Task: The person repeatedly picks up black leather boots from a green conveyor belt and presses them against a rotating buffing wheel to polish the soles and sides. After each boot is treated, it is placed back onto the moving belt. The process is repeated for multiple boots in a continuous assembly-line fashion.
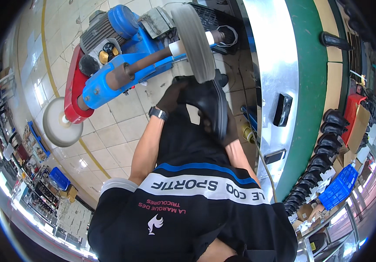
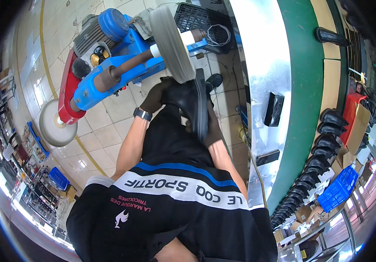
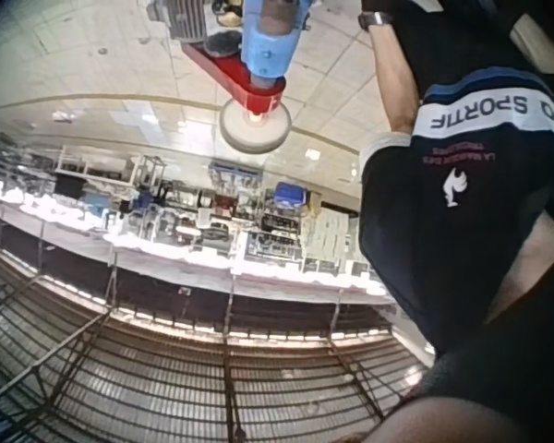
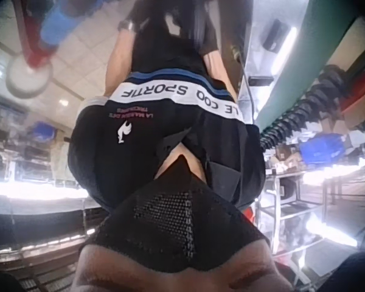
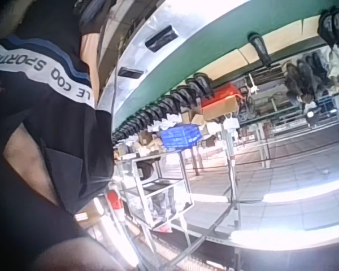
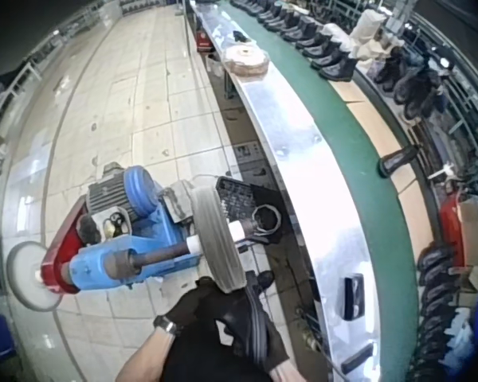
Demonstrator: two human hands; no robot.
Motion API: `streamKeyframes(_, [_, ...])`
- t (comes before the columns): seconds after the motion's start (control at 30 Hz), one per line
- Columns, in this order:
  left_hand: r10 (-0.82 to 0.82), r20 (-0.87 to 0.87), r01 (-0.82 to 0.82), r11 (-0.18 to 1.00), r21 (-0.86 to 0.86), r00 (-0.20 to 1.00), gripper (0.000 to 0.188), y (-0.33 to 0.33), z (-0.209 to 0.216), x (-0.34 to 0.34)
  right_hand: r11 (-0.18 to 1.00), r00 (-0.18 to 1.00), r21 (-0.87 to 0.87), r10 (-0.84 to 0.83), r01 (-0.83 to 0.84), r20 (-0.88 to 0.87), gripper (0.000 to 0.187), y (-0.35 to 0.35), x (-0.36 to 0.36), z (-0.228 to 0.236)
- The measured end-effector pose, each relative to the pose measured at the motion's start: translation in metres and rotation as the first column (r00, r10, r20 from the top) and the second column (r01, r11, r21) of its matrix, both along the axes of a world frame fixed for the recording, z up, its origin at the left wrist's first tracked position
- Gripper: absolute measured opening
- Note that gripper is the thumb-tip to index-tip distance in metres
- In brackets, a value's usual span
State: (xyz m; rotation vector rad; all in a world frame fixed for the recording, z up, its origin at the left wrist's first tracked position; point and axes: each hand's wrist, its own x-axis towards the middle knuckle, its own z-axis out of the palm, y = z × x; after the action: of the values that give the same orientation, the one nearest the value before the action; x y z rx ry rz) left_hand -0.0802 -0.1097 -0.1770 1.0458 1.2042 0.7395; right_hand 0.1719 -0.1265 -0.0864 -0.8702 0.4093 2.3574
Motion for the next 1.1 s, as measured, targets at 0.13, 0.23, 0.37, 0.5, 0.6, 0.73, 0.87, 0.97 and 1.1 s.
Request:
streamKeyframes(0.13, [0.198, 0.425, -0.018, 0.920, -0.391, 0.883, 0.039, 0.040, -0.035, -0.006, 0.989, 0.989, -0.125, -0.090, 0.075, -0.120, 0.059, 0.041, -0.021, -0.025])
streamKeyframes(0.23, [-0.220, -0.135, 0.234, 0.967, 0.104, 0.966, 0.039, 0.063, -0.046, -0.012, 0.962, 0.984, -0.226, -0.170, 0.155, -0.049, 0.050, 0.056, -0.027, -0.064])
streamKeyframes(0.37, [-0.301, -0.224, 0.306, 0.952, -0.012, 0.927, 0.037, 0.075, -0.062, -0.017, 0.872, 0.956, -0.428, -0.289, 0.239, -0.055, 0.045, 0.079, -0.045, -0.085])
streamKeyframes(0.5, [-0.550, -0.472, 0.532, 0.826, -0.187, 0.688, 0.037, 0.077, -0.086, -0.030, 0.924, 0.994, -0.366, -0.112, 0.108, 0.010, 0.046, 0.104, -0.059, -0.106])
streamKeyframes(0.6, [-0.645, -0.594, 0.621, 0.729, -0.287, 0.481, 0.038, 0.079, -0.091, -0.034, 0.897, 0.897, 0.159, 0.369, -0.412, 0.245, 0.049, 0.111, -0.065, -0.110])
streamKeyframes(0.73, [-0.656, -0.665, 0.711, 0.653, -0.261, 0.358, 0.038, 0.083, -0.080, -0.003, 0.768, 0.544, 0.086, 0.364, -0.634, 0.756, 0.051, 0.118, -0.011, -0.092])
streamKeyframes(0.87, [-0.726, -0.568, 0.765, 0.597, -0.241, 0.387, 0.039, 0.065, -0.021, 0.065, 0.632, 0.169, 0.133, -0.003, -0.764, 0.986, 0.057, 0.073, 0.056, -0.052])
streamKeyframes(0.97, [-0.727, -0.445, 0.711, 0.660, -0.242, 0.523, 0.040, 0.048, 0.054, 0.114, 0.703, -0.071, -0.074, 0.033, -0.707, 0.997, 0.070, 0.047, 0.118, 0.014])
streamKeyframes(1.1, [0.079, 0.374, 0.213, 0.707, -0.675, 0.924, 0.042, 0.080, 0.170, 0.202, 0.933, 0.003, 0.089, -0.094, -0.347, 0.996, 0.049, 0.025, 0.240, 0.050])
